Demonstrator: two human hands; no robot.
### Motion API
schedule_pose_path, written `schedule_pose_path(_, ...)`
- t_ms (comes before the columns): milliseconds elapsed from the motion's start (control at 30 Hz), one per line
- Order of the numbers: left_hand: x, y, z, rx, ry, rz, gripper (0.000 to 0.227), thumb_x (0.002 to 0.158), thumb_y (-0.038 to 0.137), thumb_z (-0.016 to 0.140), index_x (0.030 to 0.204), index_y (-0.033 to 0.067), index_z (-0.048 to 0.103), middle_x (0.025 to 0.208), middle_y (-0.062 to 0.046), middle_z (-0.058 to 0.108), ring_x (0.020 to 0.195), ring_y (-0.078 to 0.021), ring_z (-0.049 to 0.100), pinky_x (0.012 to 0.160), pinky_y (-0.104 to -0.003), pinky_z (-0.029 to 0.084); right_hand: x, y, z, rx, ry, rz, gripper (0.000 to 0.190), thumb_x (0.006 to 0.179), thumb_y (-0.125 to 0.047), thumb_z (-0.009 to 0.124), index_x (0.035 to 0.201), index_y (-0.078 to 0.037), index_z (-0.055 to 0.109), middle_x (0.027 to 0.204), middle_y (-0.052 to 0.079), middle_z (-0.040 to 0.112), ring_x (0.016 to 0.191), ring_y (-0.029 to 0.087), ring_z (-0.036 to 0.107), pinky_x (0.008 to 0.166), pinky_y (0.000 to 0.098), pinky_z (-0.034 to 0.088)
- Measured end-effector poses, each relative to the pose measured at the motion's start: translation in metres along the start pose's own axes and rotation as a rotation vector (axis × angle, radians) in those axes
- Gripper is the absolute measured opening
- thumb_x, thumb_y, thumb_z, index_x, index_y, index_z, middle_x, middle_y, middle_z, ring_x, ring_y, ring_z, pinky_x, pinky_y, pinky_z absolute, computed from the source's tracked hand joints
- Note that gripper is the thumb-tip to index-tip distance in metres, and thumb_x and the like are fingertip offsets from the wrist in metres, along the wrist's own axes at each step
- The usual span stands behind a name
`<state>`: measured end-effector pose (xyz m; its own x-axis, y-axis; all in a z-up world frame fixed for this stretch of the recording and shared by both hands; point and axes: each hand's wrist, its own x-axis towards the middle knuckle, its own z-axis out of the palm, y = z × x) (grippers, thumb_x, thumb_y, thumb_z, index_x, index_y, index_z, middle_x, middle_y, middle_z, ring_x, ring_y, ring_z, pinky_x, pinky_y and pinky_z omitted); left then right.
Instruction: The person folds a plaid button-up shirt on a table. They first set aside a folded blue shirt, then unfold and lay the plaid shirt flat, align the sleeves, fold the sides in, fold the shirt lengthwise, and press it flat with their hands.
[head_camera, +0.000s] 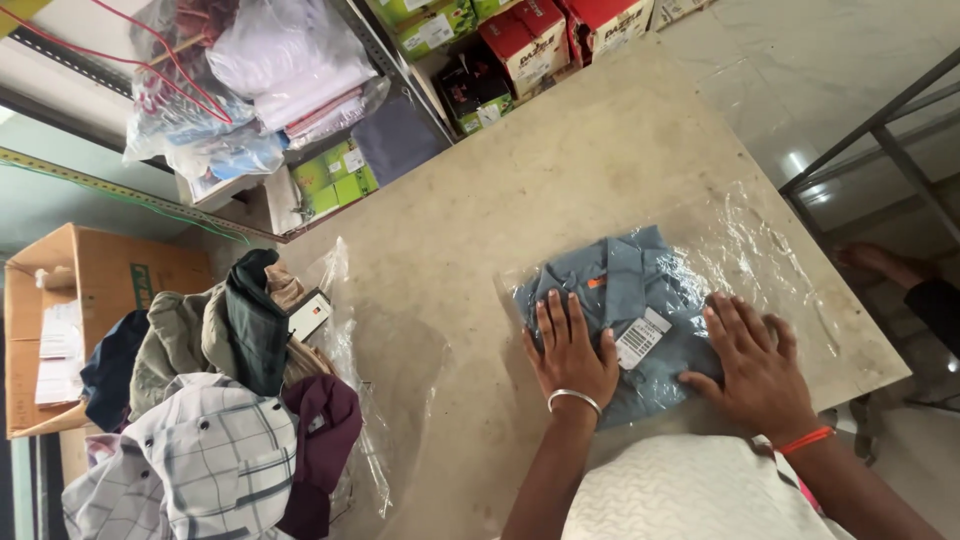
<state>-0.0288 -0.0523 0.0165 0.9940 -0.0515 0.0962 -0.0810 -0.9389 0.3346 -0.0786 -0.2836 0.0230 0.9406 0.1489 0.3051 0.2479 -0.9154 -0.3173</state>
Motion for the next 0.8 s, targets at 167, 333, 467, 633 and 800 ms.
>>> schedule_pose_path(167,-0.017,-0.026,-0.003,-0.537,0.234,-0.020,0.074,0.106,0.048,0.050,0.159,0.0005,0.032,0.170,-0.028,0.018,0.156,-0.0447,0.023,0.124,-0.057,0.023,-0.009,0.014,0.006,-0.011,-0.020,0.012,0.096,0.082,-0.070,0.051,0.150,-0.003,0.040,0.156,0.015,0.043,0.145,0.030,0.038,0.118,0.0509,0.023)
schedule_pose_path(333,-0.050,-0.060,-0.004,-0.345,0.083,-0.286,0.077,0.101,0.045,0.053,0.159,-0.0006,0.029,0.168,-0.026,0.019,0.154,-0.0479,0.016,0.120,-0.058,0.014,-0.015,0.046,0.003,0.145,0.044,0.240,0.102,0.090,-0.071,0.054,0.161,-0.002,0.032,0.156,0.021,0.042,0.146,0.035,0.038,0.119,0.0567,0.028)
schedule_pose_path(467,-0.080,-0.064,0.004,-0.126,-0.020,-0.240,0.071,0.099,0.044,0.056,0.152,0.0009,0.039,0.166,-0.024,0.026,0.153,-0.0446,0.021,0.122,-0.056,0.015,-0.021,0.083,0.013,-0.027,0.007,0.504,0.107,0.093,-0.068,0.061,0.168,0.003,0.031,0.160,0.033,0.037,0.142,0.054,0.034,0.106,0.0683,0.028)
schedule_pose_path(633,-0.084,-0.048,0.003,-0.061,0.074,-0.238,0.069,0.098,0.041,0.057,0.151,-0.0005,0.044,0.164,-0.023,0.030,0.154,-0.0419,0.020,0.123,-0.056,0.012,-0.015,0.076,0.014,-0.113,-0.061,0.431,0.101,0.094,-0.065,0.061,0.167,-0.001,0.035,0.158,0.027,0.043,0.143,0.050,0.040,0.111,0.0672,0.033)
schedule_pose_path(800,-0.082,-0.045,-0.001,-0.010,0.057,-0.248,0.064,0.097,0.041,0.056,0.147,0.0010,0.049,0.164,-0.024,0.030,0.154,-0.0414,0.020,0.123,-0.057,0.010,-0.009,0.087,0.017,-0.094,-0.044,0.341,0.104,0.093,-0.064,0.064,0.169,0.000,0.036,0.148,0.028,0.050,0.140,0.049,0.045,0.113,0.0646,0.034)
